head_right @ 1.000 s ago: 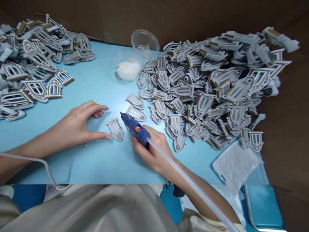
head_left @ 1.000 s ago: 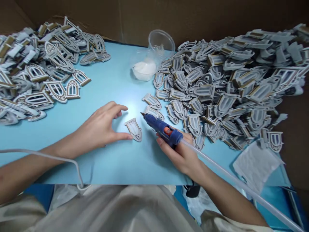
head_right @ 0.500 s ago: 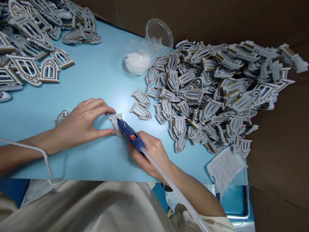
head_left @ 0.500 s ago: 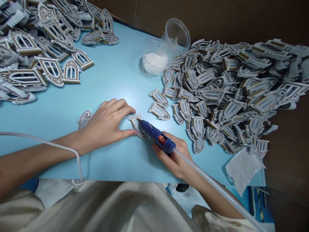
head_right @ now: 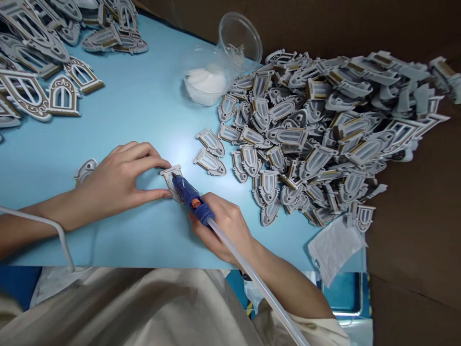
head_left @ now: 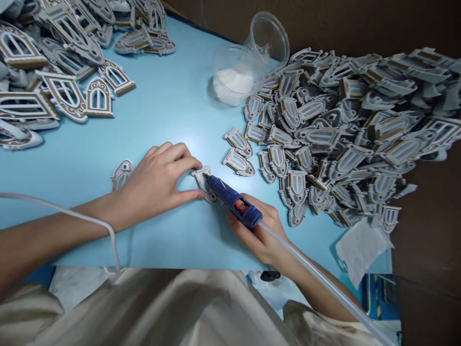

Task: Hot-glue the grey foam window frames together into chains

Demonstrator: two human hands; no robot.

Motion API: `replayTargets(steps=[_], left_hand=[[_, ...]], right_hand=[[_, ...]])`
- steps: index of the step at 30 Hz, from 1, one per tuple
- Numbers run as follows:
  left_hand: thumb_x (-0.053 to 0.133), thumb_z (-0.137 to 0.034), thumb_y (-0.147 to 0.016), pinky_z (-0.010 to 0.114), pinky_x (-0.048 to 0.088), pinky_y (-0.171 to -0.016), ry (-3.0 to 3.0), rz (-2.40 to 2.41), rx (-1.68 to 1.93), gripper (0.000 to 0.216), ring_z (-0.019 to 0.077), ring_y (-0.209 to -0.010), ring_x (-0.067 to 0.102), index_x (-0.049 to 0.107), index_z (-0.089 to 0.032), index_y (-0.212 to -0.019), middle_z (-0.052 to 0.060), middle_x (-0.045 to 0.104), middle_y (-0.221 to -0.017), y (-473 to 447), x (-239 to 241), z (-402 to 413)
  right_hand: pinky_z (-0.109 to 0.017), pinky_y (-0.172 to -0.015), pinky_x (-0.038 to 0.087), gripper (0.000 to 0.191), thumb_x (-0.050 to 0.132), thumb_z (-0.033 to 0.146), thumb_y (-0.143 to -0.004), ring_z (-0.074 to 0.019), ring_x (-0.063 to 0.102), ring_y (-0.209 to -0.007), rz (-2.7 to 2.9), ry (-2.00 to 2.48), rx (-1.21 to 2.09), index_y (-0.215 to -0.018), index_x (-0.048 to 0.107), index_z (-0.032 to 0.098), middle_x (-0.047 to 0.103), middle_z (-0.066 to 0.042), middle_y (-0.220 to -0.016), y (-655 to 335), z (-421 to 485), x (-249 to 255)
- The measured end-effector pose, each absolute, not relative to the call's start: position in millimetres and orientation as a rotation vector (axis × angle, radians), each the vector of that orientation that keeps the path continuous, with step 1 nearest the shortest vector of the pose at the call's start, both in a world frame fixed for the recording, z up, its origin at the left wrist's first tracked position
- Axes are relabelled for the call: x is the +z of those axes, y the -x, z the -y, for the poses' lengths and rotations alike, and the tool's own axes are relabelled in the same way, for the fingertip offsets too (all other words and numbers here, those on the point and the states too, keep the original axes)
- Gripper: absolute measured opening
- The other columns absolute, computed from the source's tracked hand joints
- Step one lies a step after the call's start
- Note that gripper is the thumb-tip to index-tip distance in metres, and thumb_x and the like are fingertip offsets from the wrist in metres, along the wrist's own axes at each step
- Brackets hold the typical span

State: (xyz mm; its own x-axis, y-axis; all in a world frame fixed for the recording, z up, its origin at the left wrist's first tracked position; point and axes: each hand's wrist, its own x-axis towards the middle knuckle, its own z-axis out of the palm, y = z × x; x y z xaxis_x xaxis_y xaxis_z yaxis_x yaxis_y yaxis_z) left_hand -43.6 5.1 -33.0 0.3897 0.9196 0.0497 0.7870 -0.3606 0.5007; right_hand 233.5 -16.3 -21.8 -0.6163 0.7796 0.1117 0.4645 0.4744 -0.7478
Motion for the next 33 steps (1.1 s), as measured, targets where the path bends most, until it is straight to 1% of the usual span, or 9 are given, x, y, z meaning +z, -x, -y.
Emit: replayTargets(steps=[5, 10, 15, 21, 27, 33], left_hand=[[0.092, -0.051, -0.088, 0.048, 0.05, -0.093, -2.228, -1.465, 0.399, 0.047, 0.0334, -0.109, 0.068, 0.08, -0.022, -0.123, 0.008, 0.075, -0.118, 44.8, -30.5, -7.7], [0.092, -0.051, -0.089, 0.045, 0.047, -0.091, -2.191, -1.472, 0.378, 0.044, 0.0323, -0.108, 0.068, 0.079, -0.023, -0.12, 0.007, 0.077, -0.117, 44.2, -28.4, -9.0], [0.093, -0.049, -0.088, 0.044, 0.046, -0.09, -2.185, -1.476, 0.369, 0.043, 0.0331, -0.109, 0.068, 0.078, -0.023, -0.119, 0.007, 0.077, -0.116, 42.4, -27.0, -9.0], [0.092, -0.047, -0.089, 0.043, 0.045, -0.088, -2.182, -1.476, 0.371, 0.04, 0.0335, -0.11, 0.068, 0.079, -0.023, -0.118, 0.007, 0.077, -0.116, 41.6, -26.0, -8.4], [0.089, -0.047, -0.09, 0.042, 0.043, -0.087, -2.181, -1.474, 0.373, 0.038, 0.0322, -0.108, 0.068, 0.078, -0.023, -0.118, 0.007, 0.077, -0.116, 41.0, -25.1, -7.9], [0.084, -0.047, -0.092, 0.045, 0.043, -0.088, -2.176, -1.477, 0.39, 0.038, 0.0335, -0.11, 0.068, 0.077, -0.022, -0.119, 0.008, 0.076, -0.115, 39.8, -25.1, -6.6]], right_hand=[[-0.028, -0.059, 0.035, 0.024, 0.056, 0.019, -0.107, -0.0127, 0.047, -0.063, 2.313, 1.095, 0.99, -0.086, 0.044, 0.024, 0.05, 0.003, -0.076, -233.7, 16.8, -19.8], [-0.03, -0.062, 0.04, 0.026, 0.05, 0.028, -0.111, -0.0153, 0.052, -0.065, 2.355, 1.192, 1.046, -0.086, 0.051, 0.023, 0.058, -0.002, -0.079, -234.0, 17.7, -15.3], [-0.03, -0.062, 0.039, 0.027, 0.049, 0.03, -0.112, -0.0149, 0.052, -0.065, 2.372, 1.185, 1.016, -0.086, 0.05, 0.024, 0.057, -0.001, -0.077, -232.3, 17.7, -13.0], [-0.029, -0.059, 0.036, 0.029, 0.05, 0.03, -0.111, -0.0136, 0.047, -0.061, 2.372, 1.199, 0.993, -0.084, 0.044, 0.025, 0.051, 0.001, -0.073, -230.7, 17.4, -12.8], [-0.029, -0.06, 0.037, 0.027, 0.05, 0.03, -0.109, -0.0141, 0.047, -0.061, 2.37, 1.257, 1.018, -0.083, 0.044, 0.025, 0.053, 0.0, -0.073, -231.1, 18.2, -13.8], [-0.029, -0.059, 0.038, 0.027, 0.05, 0.029, -0.109, -0.0138, 0.047, -0.061, 2.371, 1.256, 1.017, -0.083, 0.045, 0.025, 0.053, 0.0, -0.073, -230.4, 18.5, -14.6]])
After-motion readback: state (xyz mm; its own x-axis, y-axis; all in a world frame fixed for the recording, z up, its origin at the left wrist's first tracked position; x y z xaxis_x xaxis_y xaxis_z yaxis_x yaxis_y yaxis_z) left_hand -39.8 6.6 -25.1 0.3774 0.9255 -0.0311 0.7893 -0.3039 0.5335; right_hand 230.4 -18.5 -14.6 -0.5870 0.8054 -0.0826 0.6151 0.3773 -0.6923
